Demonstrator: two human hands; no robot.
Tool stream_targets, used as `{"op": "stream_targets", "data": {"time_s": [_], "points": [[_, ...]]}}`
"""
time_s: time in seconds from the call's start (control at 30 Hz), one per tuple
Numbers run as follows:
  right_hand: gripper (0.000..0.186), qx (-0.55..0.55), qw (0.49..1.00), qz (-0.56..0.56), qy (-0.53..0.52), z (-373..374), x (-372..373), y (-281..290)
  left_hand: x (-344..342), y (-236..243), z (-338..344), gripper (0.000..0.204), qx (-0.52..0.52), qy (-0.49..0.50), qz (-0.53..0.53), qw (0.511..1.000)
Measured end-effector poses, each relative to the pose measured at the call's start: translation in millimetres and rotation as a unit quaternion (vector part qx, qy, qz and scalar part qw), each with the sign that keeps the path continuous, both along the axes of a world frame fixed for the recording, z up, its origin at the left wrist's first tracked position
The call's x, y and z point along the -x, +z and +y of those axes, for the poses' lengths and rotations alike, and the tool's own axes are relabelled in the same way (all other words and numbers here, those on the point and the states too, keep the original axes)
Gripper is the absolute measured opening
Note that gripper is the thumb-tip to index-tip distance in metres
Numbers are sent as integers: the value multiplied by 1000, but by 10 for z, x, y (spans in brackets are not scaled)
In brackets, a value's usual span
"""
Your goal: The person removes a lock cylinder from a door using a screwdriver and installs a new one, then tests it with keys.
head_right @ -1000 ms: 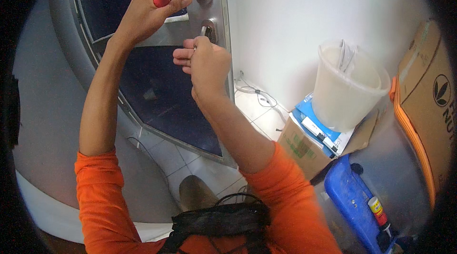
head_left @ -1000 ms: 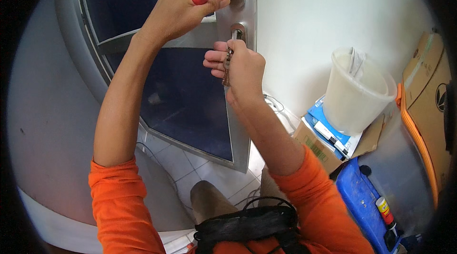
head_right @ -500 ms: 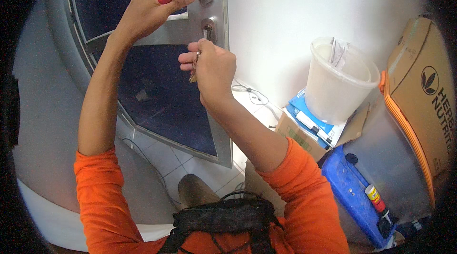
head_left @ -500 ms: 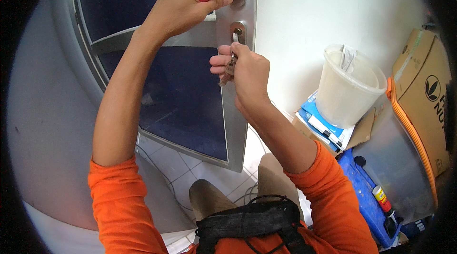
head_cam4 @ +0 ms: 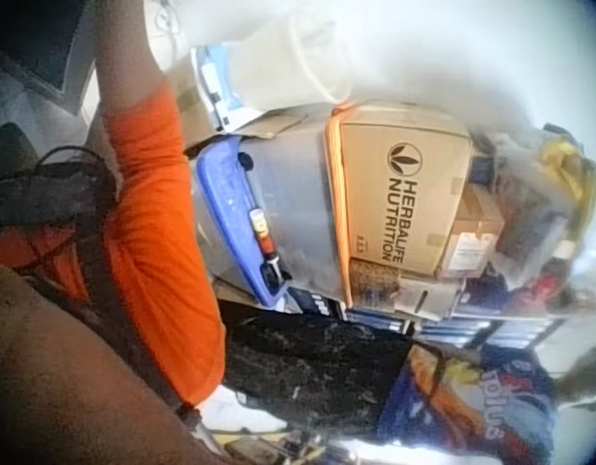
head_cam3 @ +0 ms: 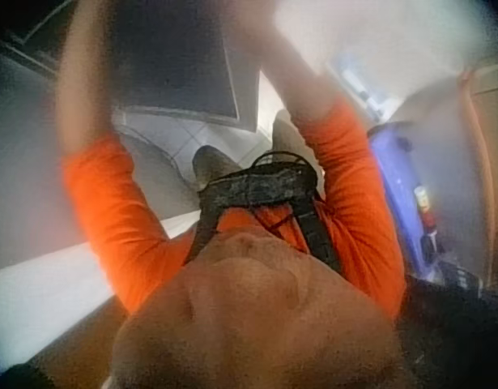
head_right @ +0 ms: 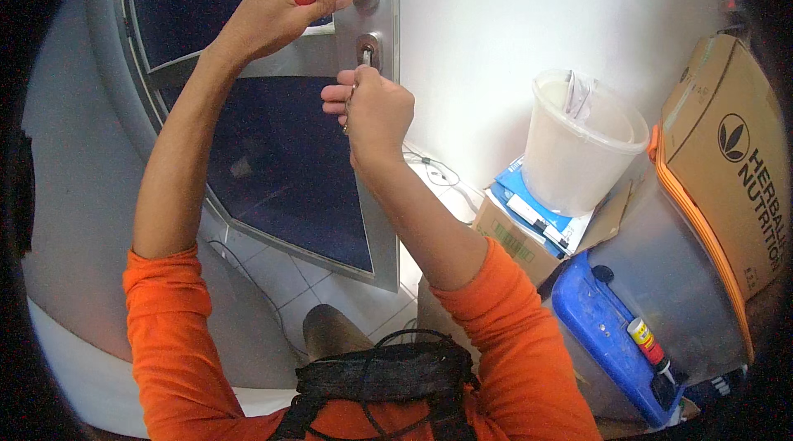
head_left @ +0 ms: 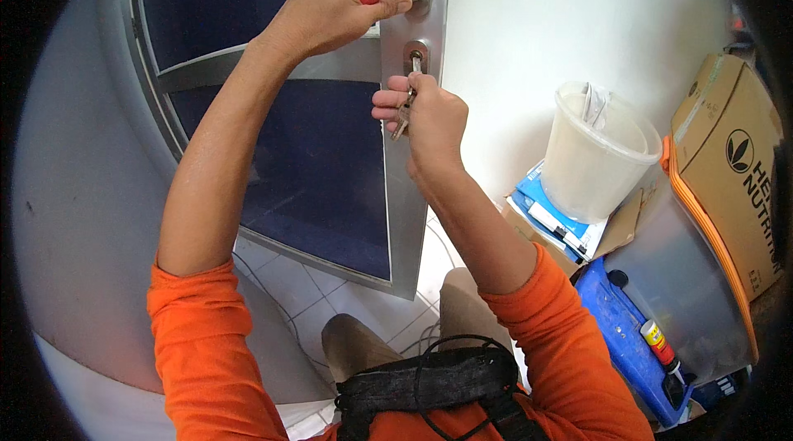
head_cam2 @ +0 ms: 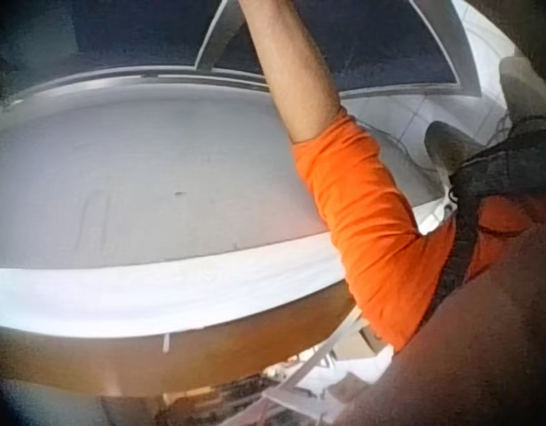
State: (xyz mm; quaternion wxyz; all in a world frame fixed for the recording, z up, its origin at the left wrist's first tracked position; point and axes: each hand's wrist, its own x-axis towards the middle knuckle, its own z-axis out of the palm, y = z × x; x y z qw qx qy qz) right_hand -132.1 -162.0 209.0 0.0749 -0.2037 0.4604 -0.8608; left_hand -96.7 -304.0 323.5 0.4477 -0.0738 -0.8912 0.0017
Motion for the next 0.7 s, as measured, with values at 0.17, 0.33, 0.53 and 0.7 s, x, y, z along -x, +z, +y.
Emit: {"op": "stream_targets", "data": {"time_s": [0.17,0.33,0.53,0.7], "points": [[33,33,999,-16,11,-54,-3,27,-17,13,8,56,-5,12,-8,1000],[33,36,999,-14,28,-94,6,197,-5,28,-25,57,15,-3,5,1000],[44,51,998,-3,40,-168,159,134,-26,27,11,59,6,7,-8,1000],[55,18,996,39,82,-79,257,-12,-97,8,11,59,7,9,0,1000]]}}
